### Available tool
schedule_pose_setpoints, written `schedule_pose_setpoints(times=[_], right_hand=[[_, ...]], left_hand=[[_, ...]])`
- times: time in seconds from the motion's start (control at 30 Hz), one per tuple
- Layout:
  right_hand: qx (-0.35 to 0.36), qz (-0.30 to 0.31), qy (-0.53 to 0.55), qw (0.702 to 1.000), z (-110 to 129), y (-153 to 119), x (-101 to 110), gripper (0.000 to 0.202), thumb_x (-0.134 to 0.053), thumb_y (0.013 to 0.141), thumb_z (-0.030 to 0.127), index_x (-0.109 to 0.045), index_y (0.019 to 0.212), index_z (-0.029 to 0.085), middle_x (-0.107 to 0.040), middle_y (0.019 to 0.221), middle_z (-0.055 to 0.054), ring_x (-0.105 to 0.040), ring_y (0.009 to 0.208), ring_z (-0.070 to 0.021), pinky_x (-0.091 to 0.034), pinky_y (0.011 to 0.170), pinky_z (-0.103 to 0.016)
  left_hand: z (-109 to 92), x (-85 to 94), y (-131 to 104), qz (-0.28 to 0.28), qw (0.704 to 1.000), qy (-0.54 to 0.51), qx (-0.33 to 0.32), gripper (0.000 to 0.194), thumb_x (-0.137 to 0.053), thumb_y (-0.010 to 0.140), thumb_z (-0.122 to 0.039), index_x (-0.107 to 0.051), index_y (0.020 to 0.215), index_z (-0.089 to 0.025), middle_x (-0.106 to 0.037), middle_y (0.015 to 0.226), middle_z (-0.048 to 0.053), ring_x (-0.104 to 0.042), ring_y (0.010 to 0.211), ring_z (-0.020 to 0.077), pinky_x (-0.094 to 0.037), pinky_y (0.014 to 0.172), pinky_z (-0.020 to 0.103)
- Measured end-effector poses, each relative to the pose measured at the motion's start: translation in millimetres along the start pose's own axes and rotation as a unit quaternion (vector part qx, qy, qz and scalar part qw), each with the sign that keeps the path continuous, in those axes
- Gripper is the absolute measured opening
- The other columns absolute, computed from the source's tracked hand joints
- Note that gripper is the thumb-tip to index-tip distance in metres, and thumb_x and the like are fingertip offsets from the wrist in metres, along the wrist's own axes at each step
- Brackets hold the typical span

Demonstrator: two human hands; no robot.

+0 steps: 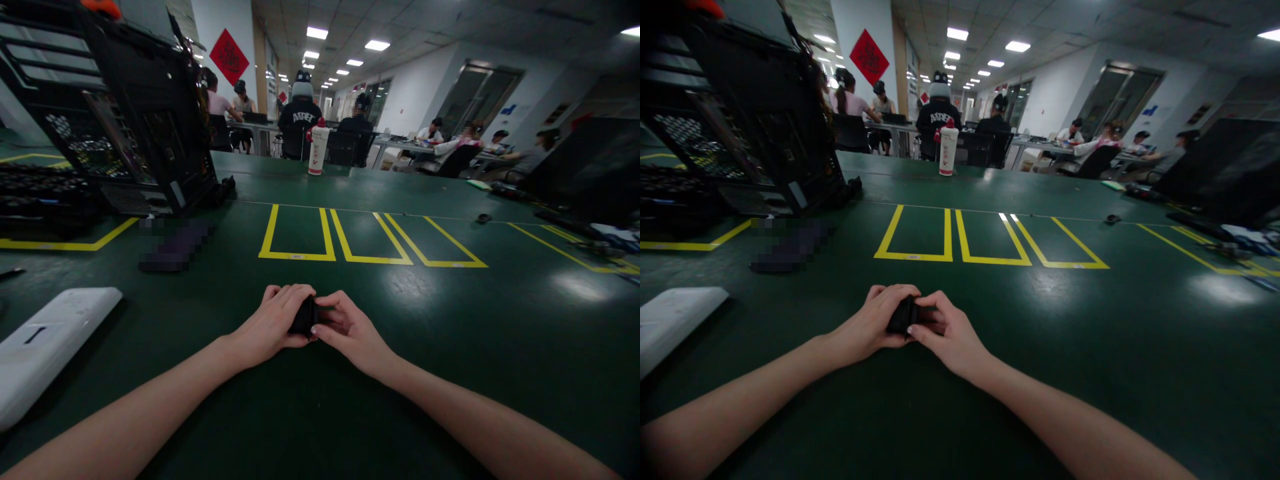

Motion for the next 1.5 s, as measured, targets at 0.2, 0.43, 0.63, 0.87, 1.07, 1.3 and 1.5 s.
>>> schedule_pose_setpoints(times=[0.2,0.43,0.63,0.87,1.07,1.3,1.5], right_hand=[[0.013,-0.019,0.030,0.999,-0.5,2.3,1.4,0.019,-0.058,0.078,0.020,-0.046,0.093,0.023,-0.050,0.098,-0.001,-0.057,0.094,-0.0160,-0.053,0.075,-0.031],[0.008,-0.042,-0.007,0.999,-0.6,2.9,3.2,0.027,-0.057,0.078,0.019,-0.044,0.100,0.024,-0.050,0.104,-0.003,-0.054,0.099,-0.0175,-0.052,0.077,-0.033],[0.009,-0.022,-0.029,0.999,2.8,0.7,1.2,0.028,-0.057,0.078,0.017,-0.045,0.102,0.023,-0.050,0.108,-0.003,-0.050,0.107,-0.0181,-0.048,0.088,-0.037],[0.004,-0.024,0.008,1.000,0.5,2.1,0.9,0.016,-0.054,0.081,0.023,-0.046,0.094,0.023,-0.051,0.098,-0.001,-0.058,0.093,-0.0161,-0.054,0.072,-0.030],[-0.017,-0.046,-0.006,0.999,-2.5,3.2,5.1,0.023,-0.056,0.079,0.024,-0.045,0.099,0.022,-0.052,0.102,-0.003,-0.056,0.097,-0.0176,-0.053,0.078,-0.033],[-0.018,-0.011,0.010,1.000,-3.7,1.5,1.2,0.031,-0.059,0.077,0.019,-0.043,0.103,0.022,-0.054,0.105,-0.003,-0.055,0.102,-0.0175,-0.048,0.088,-0.038],[-0.007,-0.013,0.032,0.999,-3.1,0.6,-0.1,0.023,-0.058,0.078,0.020,-0.044,0.097,0.024,-0.052,0.102,-0.001,-0.057,0.096,-0.0162,-0.051,0.081,-0.035]], left_hand=[[-1.2,-0.4,1.0,-0.001,1.000,0.008,-0.004,0.053,-0.063,0.075,-0.024,-0.030,0.117,-0.022,-0.048,0.119,0.008,-0.046,0.108,0.0254,-0.031,0.089,0.041],[-1.5,-0.3,0.9,-0.002,1.000,0.011,-0.006,0.053,-0.063,0.075,-0.023,-0.030,0.117,-0.022,-0.047,0.119,0.008,-0.046,0.107,0.0244,-0.031,0.088,0.040],[-1.0,0.1,0.1,-0.002,1.000,0.003,-0.004,0.052,-0.063,0.075,-0.024,-0.031,0.117,-0.022,-0.047,0.119,0.008,-0.047,0.108,0.0243,-0.031,0.089,0.040],[-1.1,0.8,-0.4,-0.010,1.000,0.009,-0.011,0.055,-0.063,0.074,-0.025,-0.030,0.119,-0.023,-0.048,0.120,0.008,-0.046,0.109,0.0255,-0.032,0.089,0.041],[-2.2,1.5,-0.1,-0.003,1.000,0.006,-0.007,0.053,-0.063,0.075,-0.025,-0.031,0.118,-0.022,-0.048,0.119,0.008,-0.048,0.107,0.0243,-0.032,0.089,0.040],[-0.6,0.4,0.2,-0.007,1.000,0.004,-0.006,0.054,-0.063,0.074,-0.022,-0.031,0.118,-0.023,-0.048,0.119,0.008,-0.047,0.108,0.0258,-0.032,0.089,0.041],[0.1,0.1,0.3,-0.007,1.000,0.005,-0.003,0.055,-0.063,0.074,-0.023,-0.031,0.118,-0.023,-0.047,0.120,0.008,-0.046,0.110,0.0252,-0.031,0.091,0.041]])
Point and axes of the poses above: each hand's wrist, its own y-axis towards the middle knuckle, its own x-axis out of the back of the hand, z = x × y, the point moved 8 cm from there along y, towards the middle knuckle
